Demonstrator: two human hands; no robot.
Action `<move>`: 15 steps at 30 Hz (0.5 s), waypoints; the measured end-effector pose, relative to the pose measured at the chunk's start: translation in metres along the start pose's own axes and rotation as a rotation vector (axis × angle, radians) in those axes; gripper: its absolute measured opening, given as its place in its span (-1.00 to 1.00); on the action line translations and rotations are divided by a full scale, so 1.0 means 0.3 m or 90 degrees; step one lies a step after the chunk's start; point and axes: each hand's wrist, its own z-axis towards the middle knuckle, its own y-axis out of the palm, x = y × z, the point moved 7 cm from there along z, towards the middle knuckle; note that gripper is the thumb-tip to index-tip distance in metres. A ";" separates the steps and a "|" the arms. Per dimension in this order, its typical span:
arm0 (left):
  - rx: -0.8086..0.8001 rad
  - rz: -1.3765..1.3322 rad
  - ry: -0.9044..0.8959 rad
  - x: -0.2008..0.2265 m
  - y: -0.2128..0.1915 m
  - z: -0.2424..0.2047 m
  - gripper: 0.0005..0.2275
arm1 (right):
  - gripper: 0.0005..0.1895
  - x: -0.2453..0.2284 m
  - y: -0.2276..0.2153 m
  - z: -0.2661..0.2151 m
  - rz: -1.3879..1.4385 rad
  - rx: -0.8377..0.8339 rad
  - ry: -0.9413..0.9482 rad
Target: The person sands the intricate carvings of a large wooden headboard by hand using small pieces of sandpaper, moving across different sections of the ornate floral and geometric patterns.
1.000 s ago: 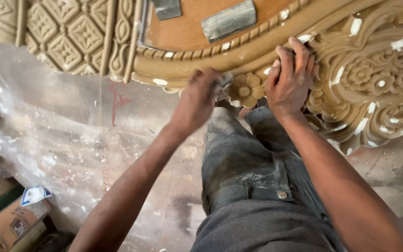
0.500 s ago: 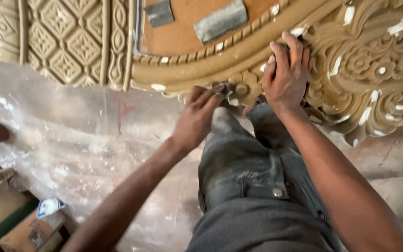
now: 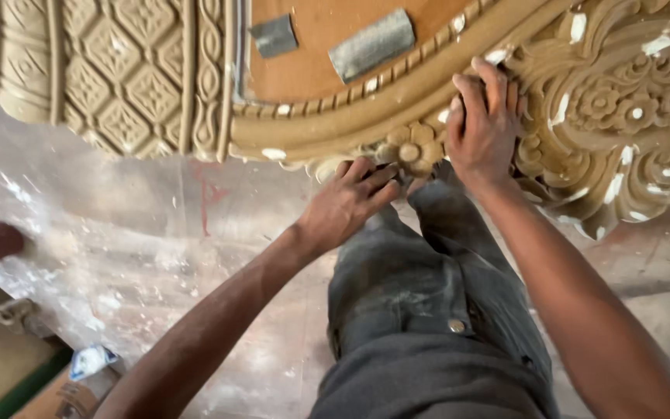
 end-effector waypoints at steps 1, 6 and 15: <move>-0.003 0.002 0.002 -0.017 -0.011 0.011 -0.65 | -0.73 0.013 0.012 -0.024 0.050 -0.041 0.022; -0.094 0.069 0.100 -0.057 0.014 0.042 -0.77 | -0.71 0.136 -0.029 -0.035 -0.178 -0.051 -0.162; -0.004 -0.035 -0.067 -0.028 0.113 0.139 -0.64 | -0.74 0.110 -0.121 -0.043 -0.155 -0.058 -0.116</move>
